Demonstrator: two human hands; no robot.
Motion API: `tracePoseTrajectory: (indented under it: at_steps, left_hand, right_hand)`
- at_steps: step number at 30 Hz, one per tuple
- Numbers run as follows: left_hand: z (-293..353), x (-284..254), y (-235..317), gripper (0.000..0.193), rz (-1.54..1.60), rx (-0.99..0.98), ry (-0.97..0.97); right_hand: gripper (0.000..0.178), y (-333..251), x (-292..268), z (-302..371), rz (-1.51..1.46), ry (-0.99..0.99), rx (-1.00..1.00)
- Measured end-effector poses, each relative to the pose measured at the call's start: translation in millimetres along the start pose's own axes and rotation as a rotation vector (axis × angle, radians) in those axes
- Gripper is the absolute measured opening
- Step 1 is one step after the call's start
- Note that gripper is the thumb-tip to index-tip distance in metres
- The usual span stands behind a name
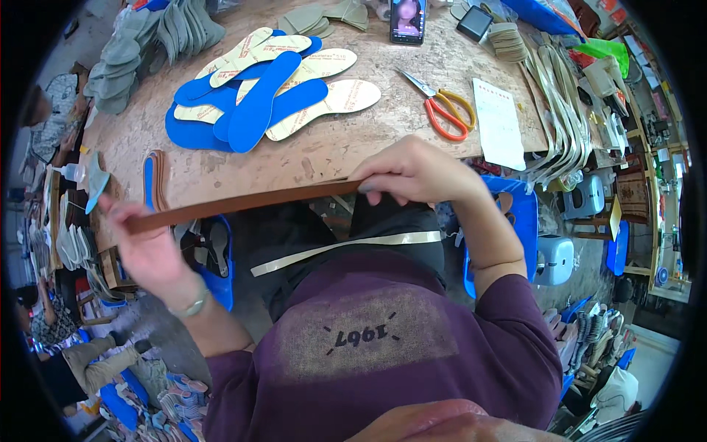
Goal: The person assembles blue foam slippers by attaching brown straps to the soles. They pick up a blue sole, align a brown strap, and use scissors to trim the strap to the correct length. The process is repeated for multiple slippers, with the person handling the materials and tools directly.
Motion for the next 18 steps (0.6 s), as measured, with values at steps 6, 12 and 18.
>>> tracePoseTrajectory:
  at_steps: [6,12,18]
  left_hand:
    - [-32.4,-17.2,80.4,0.023,-0.333,0.174,-0.080]
    - [20.7,-1.0,-65.7,0.018,-0.828,-0.077,-0.202]
    - [76.8,12.5,-180.3,0.022,-0.776,-0.682,-0.470]
  right_hand:
    - [0.024,35.1,62.6,-31.5,0.165,-0.096,-0.205]
    - [0.025,92.6,-72.1,15.8,0.796,0.891,0.078]
    - [0.044,139.4,-103.0,37.5,1.134,0.742,0.368]
Point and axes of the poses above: each hand's wrist, its own z-axis away from the middle knuckle, its own x-axis out of the palm, y = z × x, the point moved 7 cm from there along -z, towards the middle knuckle, and after that the axes turned 6 degrees about x, right-handed, at the moved point
